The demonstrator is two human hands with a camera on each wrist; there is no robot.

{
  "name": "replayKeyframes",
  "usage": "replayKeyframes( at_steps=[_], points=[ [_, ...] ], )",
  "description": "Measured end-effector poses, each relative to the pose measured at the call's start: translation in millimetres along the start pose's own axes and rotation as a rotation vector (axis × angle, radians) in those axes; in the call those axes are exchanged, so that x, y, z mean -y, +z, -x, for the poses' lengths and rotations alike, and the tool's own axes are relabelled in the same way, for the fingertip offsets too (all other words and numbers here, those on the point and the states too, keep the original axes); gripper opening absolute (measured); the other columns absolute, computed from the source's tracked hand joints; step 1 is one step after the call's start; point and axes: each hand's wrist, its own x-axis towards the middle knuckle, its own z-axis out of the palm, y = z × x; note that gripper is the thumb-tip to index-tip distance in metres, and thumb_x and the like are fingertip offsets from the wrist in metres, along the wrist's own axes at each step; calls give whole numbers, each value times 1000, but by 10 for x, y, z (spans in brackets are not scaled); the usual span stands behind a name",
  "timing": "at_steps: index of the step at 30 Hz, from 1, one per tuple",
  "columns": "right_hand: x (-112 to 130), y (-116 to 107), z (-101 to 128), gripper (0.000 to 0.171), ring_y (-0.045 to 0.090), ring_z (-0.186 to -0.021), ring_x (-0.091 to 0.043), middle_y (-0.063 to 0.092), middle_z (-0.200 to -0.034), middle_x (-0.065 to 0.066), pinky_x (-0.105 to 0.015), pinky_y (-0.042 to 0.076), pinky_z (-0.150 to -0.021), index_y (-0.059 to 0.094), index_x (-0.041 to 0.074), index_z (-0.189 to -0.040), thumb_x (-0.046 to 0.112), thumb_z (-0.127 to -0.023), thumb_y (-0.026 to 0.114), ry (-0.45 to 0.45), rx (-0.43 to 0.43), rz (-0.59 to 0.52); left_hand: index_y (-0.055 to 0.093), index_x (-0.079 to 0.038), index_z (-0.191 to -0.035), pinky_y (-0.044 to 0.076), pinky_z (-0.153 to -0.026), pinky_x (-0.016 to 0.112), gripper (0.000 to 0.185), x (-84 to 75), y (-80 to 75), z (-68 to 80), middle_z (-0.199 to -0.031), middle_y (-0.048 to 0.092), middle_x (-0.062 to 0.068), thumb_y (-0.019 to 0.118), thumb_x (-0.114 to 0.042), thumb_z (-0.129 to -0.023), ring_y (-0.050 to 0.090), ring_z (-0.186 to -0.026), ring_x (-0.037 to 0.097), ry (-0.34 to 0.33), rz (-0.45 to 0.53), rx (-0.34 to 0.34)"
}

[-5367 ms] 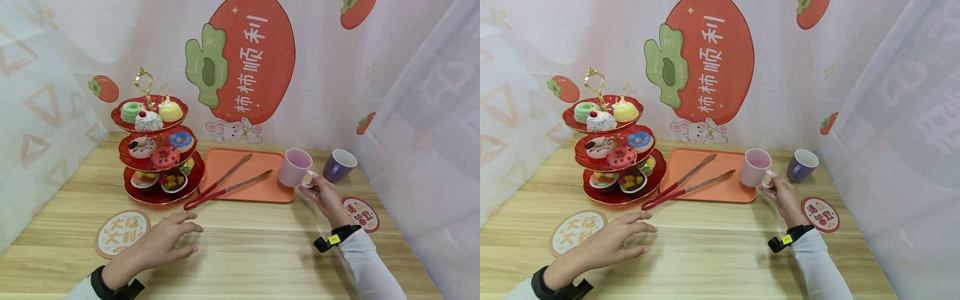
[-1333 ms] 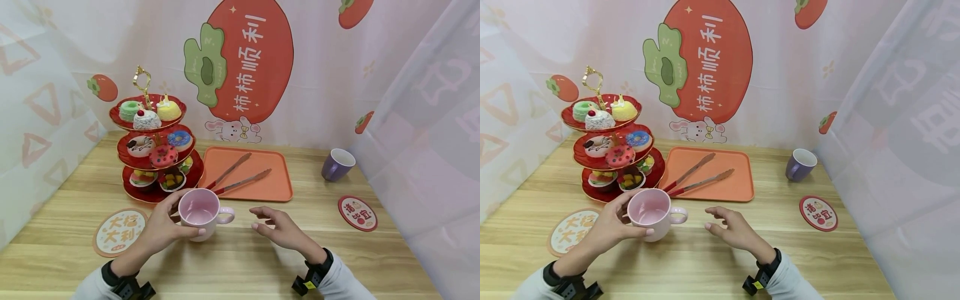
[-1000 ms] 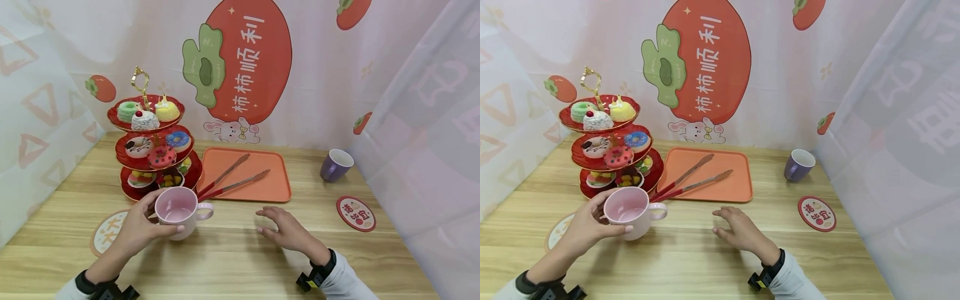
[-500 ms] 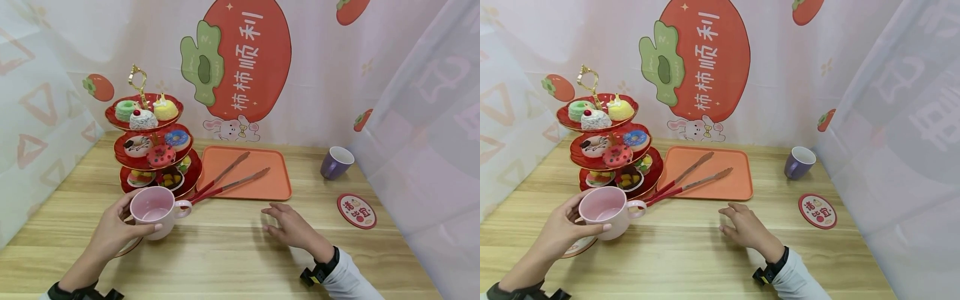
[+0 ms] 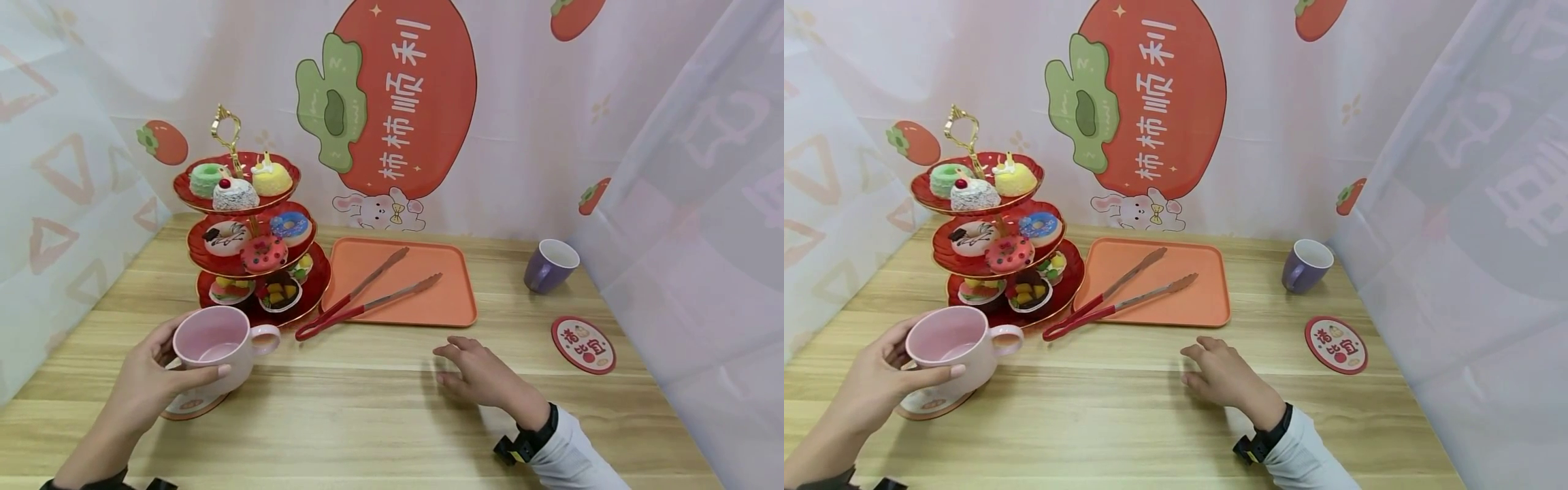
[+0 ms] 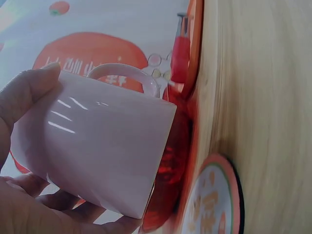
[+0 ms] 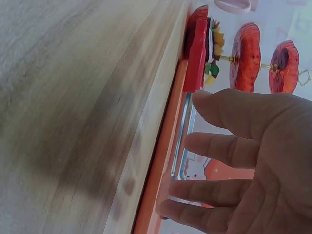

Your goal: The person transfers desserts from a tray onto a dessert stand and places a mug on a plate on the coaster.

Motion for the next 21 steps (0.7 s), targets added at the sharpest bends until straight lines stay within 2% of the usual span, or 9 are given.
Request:
replayKeyframes(
  at_steps=[10,21],
  points=[
    [-25,-5,18,35,46,-111,-49,48,-121,-33,-62,38,-82,61,-1,-115,16,-85,68,11,17,-5,45,-13,-133,38,-75,8,73,129,-166,-10,-109,54,-12,81,-4,-71,52,-96,-2,-45,-39,-43],
    [-25,16,8,35,45,-113,-48,48,-121,-33,-63,37,-83,61,-1,-115,17,-86,67,14,27,-13,43,-23,-129,41,-70,12,70,286,-253,17,-105,55,-16,79,-4,-72,52,-91,-1,-100,-30,-46]
  ],
)
